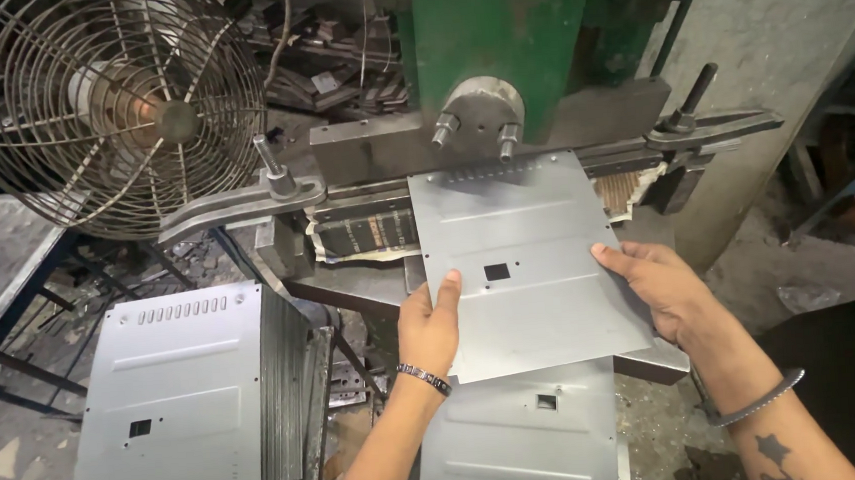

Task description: Operating a stamping press to process metal plates.

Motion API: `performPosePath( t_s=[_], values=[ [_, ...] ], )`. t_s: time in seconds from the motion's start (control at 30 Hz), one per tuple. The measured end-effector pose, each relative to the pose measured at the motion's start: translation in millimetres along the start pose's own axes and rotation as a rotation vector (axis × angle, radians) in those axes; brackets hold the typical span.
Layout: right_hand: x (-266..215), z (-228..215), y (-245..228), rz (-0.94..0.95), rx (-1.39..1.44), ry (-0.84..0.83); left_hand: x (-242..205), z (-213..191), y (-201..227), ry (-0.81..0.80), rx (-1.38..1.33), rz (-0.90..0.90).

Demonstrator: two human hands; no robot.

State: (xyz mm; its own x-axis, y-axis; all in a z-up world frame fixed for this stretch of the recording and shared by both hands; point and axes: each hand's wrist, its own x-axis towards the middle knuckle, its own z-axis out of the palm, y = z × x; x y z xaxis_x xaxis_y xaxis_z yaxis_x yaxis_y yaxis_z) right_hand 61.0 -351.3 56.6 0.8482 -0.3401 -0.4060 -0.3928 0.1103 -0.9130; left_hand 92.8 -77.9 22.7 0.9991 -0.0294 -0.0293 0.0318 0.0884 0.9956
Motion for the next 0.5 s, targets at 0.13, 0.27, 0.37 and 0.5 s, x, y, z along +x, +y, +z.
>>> performPosePath(
  t_s=[0.13, 0.27, 0.37, 0.5],
  values=[
    [1, -6, 8, -0.006, -0.027, -0.002, -4, -2, -16, 0.036, 0.099, -0.074],
    [-23, 13, -11, -0.388, -0.449, 0.175, -33, -3, -20, -0.048, -0.128, -0.106],
    [-68, 46, -48, -1.002, -0.999, 0.318, -84, -11, -53, -0.175, -0.171, -0.099],
    [-116, 76, -81, -1.565, -1.179, -0.138, -114, -58, -41, -0.654, -0.118, 0.334]
  ],
)
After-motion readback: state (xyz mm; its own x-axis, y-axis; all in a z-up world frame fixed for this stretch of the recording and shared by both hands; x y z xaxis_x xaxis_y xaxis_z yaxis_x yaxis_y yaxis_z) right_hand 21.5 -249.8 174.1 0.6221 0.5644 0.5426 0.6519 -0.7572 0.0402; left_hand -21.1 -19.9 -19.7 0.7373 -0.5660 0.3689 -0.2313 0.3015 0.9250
